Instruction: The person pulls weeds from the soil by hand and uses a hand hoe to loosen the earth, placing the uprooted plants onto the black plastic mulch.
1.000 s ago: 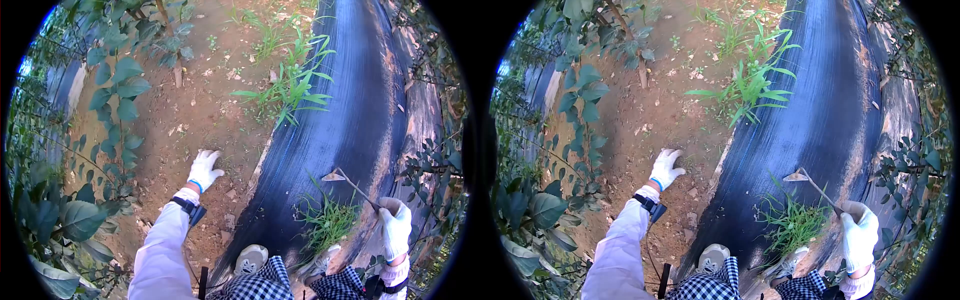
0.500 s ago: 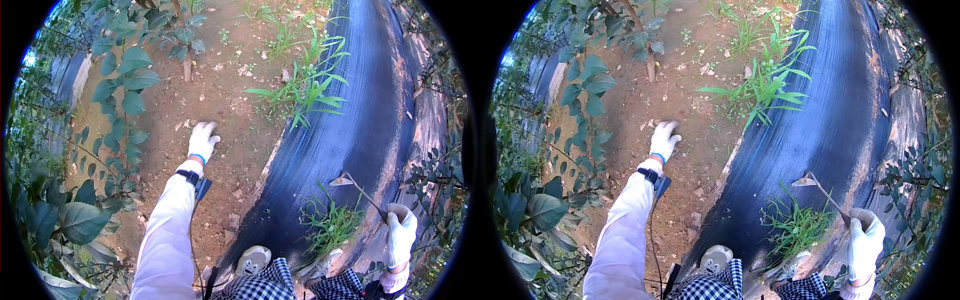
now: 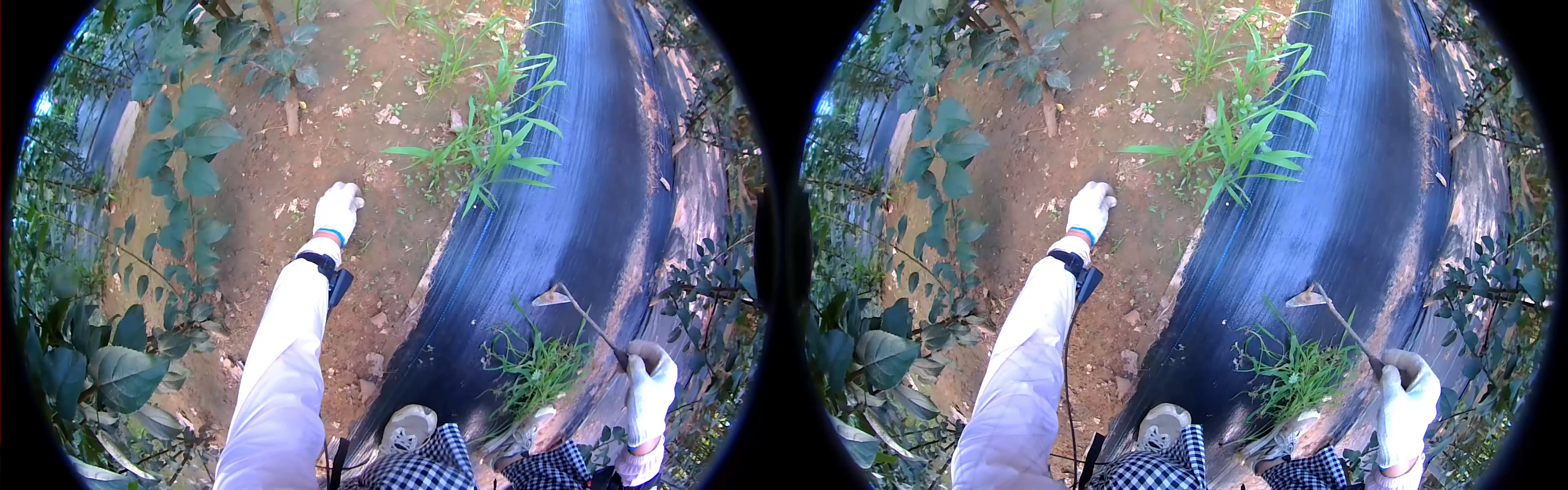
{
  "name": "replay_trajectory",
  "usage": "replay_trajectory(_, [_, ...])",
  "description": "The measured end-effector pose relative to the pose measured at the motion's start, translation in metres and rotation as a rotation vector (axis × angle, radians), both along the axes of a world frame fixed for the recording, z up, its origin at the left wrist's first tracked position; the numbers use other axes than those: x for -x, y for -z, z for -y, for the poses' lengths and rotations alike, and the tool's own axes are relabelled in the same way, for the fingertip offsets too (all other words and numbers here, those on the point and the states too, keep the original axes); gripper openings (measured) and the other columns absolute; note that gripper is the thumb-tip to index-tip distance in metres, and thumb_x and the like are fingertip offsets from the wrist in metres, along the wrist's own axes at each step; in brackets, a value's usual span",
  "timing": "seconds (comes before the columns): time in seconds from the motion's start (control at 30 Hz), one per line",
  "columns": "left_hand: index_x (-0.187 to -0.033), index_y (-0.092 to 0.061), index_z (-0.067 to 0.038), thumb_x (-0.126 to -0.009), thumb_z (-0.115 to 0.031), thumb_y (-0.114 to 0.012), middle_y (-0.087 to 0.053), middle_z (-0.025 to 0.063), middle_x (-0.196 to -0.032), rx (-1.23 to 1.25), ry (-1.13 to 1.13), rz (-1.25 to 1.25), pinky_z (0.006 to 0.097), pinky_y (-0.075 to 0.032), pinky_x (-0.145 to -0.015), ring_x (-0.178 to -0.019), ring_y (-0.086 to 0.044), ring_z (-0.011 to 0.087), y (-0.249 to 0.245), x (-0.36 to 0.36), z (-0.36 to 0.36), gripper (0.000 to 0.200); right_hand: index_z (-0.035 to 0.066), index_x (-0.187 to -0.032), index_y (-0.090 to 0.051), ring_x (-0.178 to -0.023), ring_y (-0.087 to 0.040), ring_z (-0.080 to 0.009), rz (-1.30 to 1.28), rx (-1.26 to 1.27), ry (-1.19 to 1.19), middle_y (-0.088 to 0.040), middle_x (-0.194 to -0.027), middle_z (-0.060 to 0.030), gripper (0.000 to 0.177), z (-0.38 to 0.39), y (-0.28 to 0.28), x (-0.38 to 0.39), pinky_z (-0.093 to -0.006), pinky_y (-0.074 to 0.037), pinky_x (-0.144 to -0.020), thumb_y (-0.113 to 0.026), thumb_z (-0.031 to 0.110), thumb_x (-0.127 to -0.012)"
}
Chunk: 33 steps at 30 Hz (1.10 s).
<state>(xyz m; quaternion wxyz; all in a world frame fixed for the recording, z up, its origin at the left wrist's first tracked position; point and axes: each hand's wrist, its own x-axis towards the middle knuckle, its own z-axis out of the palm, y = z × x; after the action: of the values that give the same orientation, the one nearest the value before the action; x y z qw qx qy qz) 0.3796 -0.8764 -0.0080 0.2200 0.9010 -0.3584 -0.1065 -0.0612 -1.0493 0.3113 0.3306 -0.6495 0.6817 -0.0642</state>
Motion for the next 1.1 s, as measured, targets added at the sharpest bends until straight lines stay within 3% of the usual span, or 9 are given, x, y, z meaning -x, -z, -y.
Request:
replay_trajectory(0.1, [-0.097,-0.066,-0.005,-0.081,-0.015,-0.066,-0.065,0.0170,-0.099,0.243,-0.235,-0.142,0.0405,-0.049,-0.087,-0.096,-0.062,0.0353,0.001,-0.006,0.006,0.019,-0.004,-0.097,-0.065,-0.078,-0.066,-0.0147,-0.008,0.024,-0.016,-0.068,-0.087,-0.0105,0.015,-0.001,0.000,0.001,-0.0271,-0.054,-0.073,-0.055,-0.006,-0.085])
replay_trajectory(0.27, [-0.102,-0.065,-0.011,-0.081,-0.020,-0.069,-0.063,0.0164,-0.098,-0.021,0.151,0.228,0.0440,-0.048,-0.088,-0.096,-0.061,0.0360,-0.002,0.007,0.017,0.023,-0.005,-0.096,-0.065,-0.078,-0.066,-0.0148,-0.019,0.007,-0.012,-0.068,-0.087,-0.0104,0.015,-0.001,-0.001,-0.003,-0.0267,-0.053,-0.075,-0.055,-0.006,-0.086])
replay_trajectory(0.37, [-0.101,-0.064,-0.008,-0.079,-0.020,-0.070,-0.063,0.0183,-0.100,-0.015,0.049,-0.006,0.0427,-0.048,-0.088,-0.096,-0.062,0.0360,0.000,-0.003,0.031,0.026,-0.005,-0.096,-0.065,-0.079,-0.066,-0.0149,-0.015,-0.010,-0.010,-0.068,-0.087,-0.0105,0.014,0.002,-0.002,-0.003,-0.0266,-0.054,-0.075,-0.055,-0.006,-0.086])
replay_trajectory(0.43, [-0.100,-0.064,-0.007,-0.082,-0.016,-0.067,-0.063,0.0176,-0.098,0.221,-0.171,-0.025,0.0423,-0.049,-0.085,-0.095,-0.061,0.0364,-0.002,-0.009,0.039,0.021,-0.005,-0.096,-0.065,-0.080,-0.066,-0.0150,-0.017,-0.007,0.020,-0.068,-0.088,-0.0107,0.015,0.000,-0.001,-0.003,-0.0266,-0.054,-0.075,-0.055,-0.006,-0.086])
replay_trajectory(0.6, [-0.100,-0.063,-0.006,-0.082,-0.015,-0.066,-0.063,0.0165,-0.097,-0.065,0.151,0.205,0.0408,-0.048,-0.085,-0.097,-0.060,0.0360,0.002,-0.010,0.055,0.020,-0.005,-0.096,-0.065,-0.079,-0.066,-0.0148,-0.007,0.006,0.026,-0.068,-0.088,-0.0112,0.015,0.002,0.001,-0.002,-0.0263,-0.053,-0.075,-0.055,-0.006,-0.085])
replay_trajectory(0.7, [-0.102,-0.063,-0.007,-0.085,-0.016,-0.064,-0.063,0.0170,-0.100,-0.006,0.186,-0.116,0.0422,-0.048,-0.087,-0.099,-0.060,0.0362,-0.002,-0.028,0.051,0.020,-0.005,-0.096,-0.065,-0.079,-0.066,-0.0147,-0.004,0.006,0.009,-0.068,-0.088,-0.0112,0.015,0.002,0.000,0.000,-0.0263,-0.053,-0.075,-0.055,-0.006,-0.085])
replay_trajectory(0.83, [-0.097,-0.065,-0.004,-0.082,-0.015,-0.067,-0.066,0.0159,-0.101,0.205,-0.065,-0.375,0.0372,-0.049,-0.087,-0.094,-0.064,0.0336,-0.036,-0.001,-0.002,0.019,-0.005,-0.096,-0.065,-0.078,-0.065,-0.0140,0.002,0.004,-0.004,-0.068,-0.088,-0.0105,0.014,0.003,0.001,0.003,-0.0258,-0.053,-0.074,-0.055,-0.006,-0.085])
replay_trajectory(1.0, [-0.114,-0.063,-0.011,-0.075,-0.020,-0.074,-0.061,0.0125,-0.110,-0.109,0.232,0.009,0.0418,-0.050,-0.090,-0.108,-0.057,0.0351,-0.020,0.066,-0.069,0.042,-0.005,-0.095,-0.065,-0.077,-0.065,-0.0127,-0.003,-0.004,-0.020,-0.068,-0.085,-0.0092,0.013,0.002,-0.001,-0.002,-0.0248,-0.052,-0.072,-0.056,-0.006,-0.085])
replay_trajectory(1.1, [-0.112,-0.064,-0.012,-0.076,-0.020,-0.073,-0.062,0.0132,-0.105,-0.291,0.284,-0.026,0.0431,-0.050,-0.088,-0.104,-0.059,0.0350,-0.010,0.058,-0.060,0.038,-0.004,-0.095,-0.067,-0.076,-0.064,-0.0110,-0.104,-0.015,-0.092,-0.068,-0.084,-0.0087,0.014,-0.002,-0.010,-0.014,-0.0241,-0.051,-0.070,-0.059,-0.004,-0.084])
